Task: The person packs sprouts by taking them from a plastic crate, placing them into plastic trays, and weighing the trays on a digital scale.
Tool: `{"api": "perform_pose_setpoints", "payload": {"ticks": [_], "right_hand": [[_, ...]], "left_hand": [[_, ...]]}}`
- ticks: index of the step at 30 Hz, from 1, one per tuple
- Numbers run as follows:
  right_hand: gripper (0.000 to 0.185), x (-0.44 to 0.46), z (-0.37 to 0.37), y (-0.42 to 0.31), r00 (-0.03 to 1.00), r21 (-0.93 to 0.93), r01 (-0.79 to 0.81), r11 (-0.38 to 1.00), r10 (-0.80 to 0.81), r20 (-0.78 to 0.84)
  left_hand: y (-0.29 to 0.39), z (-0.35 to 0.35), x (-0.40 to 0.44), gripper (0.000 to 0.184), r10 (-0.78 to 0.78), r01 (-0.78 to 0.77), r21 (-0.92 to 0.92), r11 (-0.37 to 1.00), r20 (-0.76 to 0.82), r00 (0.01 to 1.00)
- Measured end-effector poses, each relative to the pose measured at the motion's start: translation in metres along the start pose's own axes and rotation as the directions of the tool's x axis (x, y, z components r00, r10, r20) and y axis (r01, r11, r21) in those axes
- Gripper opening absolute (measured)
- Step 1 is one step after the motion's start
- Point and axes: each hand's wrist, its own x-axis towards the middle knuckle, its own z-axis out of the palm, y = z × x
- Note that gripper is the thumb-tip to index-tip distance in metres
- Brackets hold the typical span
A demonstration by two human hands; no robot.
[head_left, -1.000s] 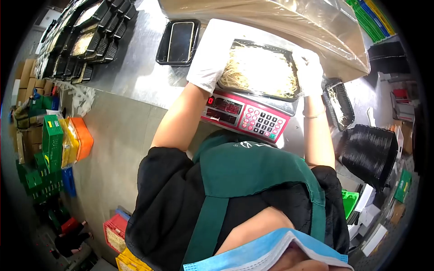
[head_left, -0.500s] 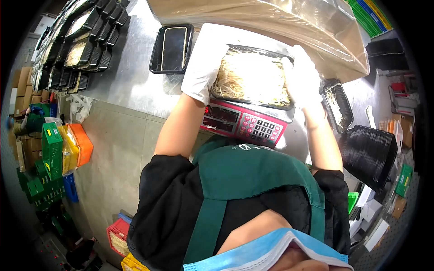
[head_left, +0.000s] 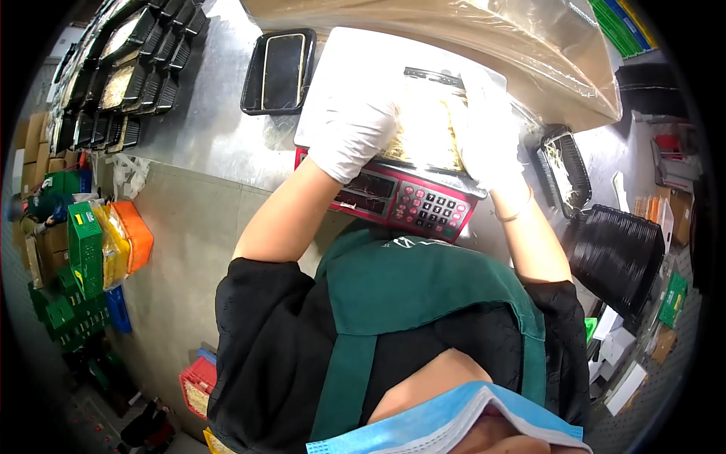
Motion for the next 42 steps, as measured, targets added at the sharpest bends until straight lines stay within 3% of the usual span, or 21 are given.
{"api": "perform_pose_setpoints", "payload": {"ticks": [4, 5, 8, 10, 12, 14, 15, 16, 19, 20, 22, 24, 25, 28, 30, 32, 33, 35, 36, 40, 42], "right_hand": [[0.047, -0.002, 0.011, 0.011, 0.992, 0.204, -0.044, 0.978, 0.067, -0.107], [0.047, -0.004, 0.007, 0.02, 0.988, 0.182, -0.072, 0.981, 0.094, -0.118], [0.043, -0.015, -0.025, 0.047, 0.979, 0.673, -0.158, 0.723, 0.204, 0.01], [0.038, -0.032, -0.04, 0.094, 0.945, 0.837, -0.193, 0.512, 0.326, 0.019], [0.036, -0.056, -0.023, 0.127, 0.937, 0.737, -0.318, 0.596, 0.315, 0.15], [0.038, -0.072, -0.01, 0.125, 0.658, -0.177, -0.391, 0.903, 0.409, 0.632], [0.038, -0.094, 0.024, 0.135, 0.721, 0.065, -0.555, 0.829, 0.441, 0.535], [0.039, -0.115, 0.056, 0.151, 0.752, 0.327, -0.641, 0.694, 0.483, 0.449], [0.03, -0.137, 0.067, 0.166, 0.941, 0.011, -0.22, 0.975, 0.21, 0.265], [0.028, -0.143, 0.065, 0.171, 0.926, -0.094, -0.151, 0.984, 0.174, 0.335], [0.024, -0.17, 0.048, 0.174, 0.933, 0.005, -0.126, 0.992, 0.117, 0.34], [0.023, -0.217, 0.009, 0.169, 0.656, -0.203, -0.266, 0.942, 0.332, 0.677], [0.024, -0.236, -0.002, 0.172, 0.56, -0.179, -0.196, 0.964, 0.259, 0.787], [0.037, -0.245, -0.058, 0.164, 0.181, -0.257, -0.456, 0.852, 0.371, 0.911], [0.039, -0.253, -0.066, 0.166, 0.491, -0.041, -0.651, 0.758, 0.462, 0.739], [0.039, -0.236, -0.066, 0.157, 0.652, 0.181, -0.7, 0.691, 0.515, 0.556], [0.037, -0.222, -0.067, 0.143, 0.775, 0.3, -0.594, 0.746, 0.432, 0.461], [0.037, -0.205, -0.08, 0.114, 0.77, 0.363, -0.623, 0.693, 0.46, 0.442], [0.037, -0.206, -0.083, 0.106, 0.804, 0.386, -0.585, 0.713, 0.446, 0.393], [0.038, -0.256, -0.082, 0.103, 0.663, 0.376, -0.749, 0.546, 0.62, 0.419], [0.039, -0.281, -0.077, 0.106, 0.58, 0.414, -0.81, 0.415, 0.674, 0.458]], "left_hand": [[-0.008, -0.017, 0.015, 0.019, 0.27, -0.229, 0.214, 0.95, -0.189, 0.944], [-0.014, -0.015, 0.014, 0.021, 0.225, -0.233, 0.028, 0.972, -0.395, 0.89], [-0.002, -0.058, -0.001, 0.029, 0.006, 0.075, 0.251, 0.965, -0.307, 0.952], [-0.008, -0.064, -0.037, 0.029, -0.537, 0.304, -0.638, 0.707, -0.205, 0.819], [-0.004, -0.071, -0.074, 0.033, -0.776, 0.255, -0.915, 0.313, -0.091, 0.624], [0.023, -0.059, -0.107, 0.027, -0.531, 0.223, -0.677, 0.702, -0.288, 0.797], [0.041, -0.061, -0.109, 0.018, -0.423, 0.247, -0.609, 0.754, -0.161, 0.892], [0.07, -0.065, -0.102, 0.012, -0.479, 0.407, -0.806, 0.43, 0.179, 0.859], [0.098, -0.029, -0.109, 0.02, -0.087, 0.764, -0.642, 0.064, 0.759, 0.646], [0.103, -0.028, -0.098, 0.02, -0.031, 0.796, -0.553, 0.246, 0.817, 0.576], [0.092, 0.009, -0.099, 0.022, 0.195, 0.422, -0.789, 0.447, 0.546, 0.814], [0.09, 0.026, -0.093, 0.024, 0.041, 0.302, -0.931, 0.204, 0.317, 0.948], [0.097, 0.013, -0.085, 0.026, -0.072, 0.496, -0.85, -0.178, 0.514, 0.855], [0.097, 0.03, -0.066, 0.028, -0.269, 0.479, -0.813, -0.332, 0.568, 0.778], [0.092, -0.006, -0.048, 0.028, -0.34, 0.551, -0.763, -0.338, 0.645, 0.684], [0.066, 0.024, -0.042, 0.024, -0.472, 0.253, -0.943, -0.217, 0.328, 0.818], [0.051, -0.028, -0.033, 0.026, -0.407, 0.521, -0.836, -0.174, 0.543, 0.735], [-0.002, -0.012, -0.055, 0.033, -0.513, 0.045, -0.996, -0.071, 0.076, 0.855], [-0.013, -0.046, -0.065, 0.033, -0.524, -0.045, -0.967, 0.252, -0.175, 0.833], [-0.115, -0.109, -0.104, 0.026, -0.634, -0.054, -0.795, 0.604, -0.52, 0.573], [-0.172, -0.147, -0.112, 0.022, -0.776, 0.037, -0.836, 0.548, -0.491, 0.395]]}}
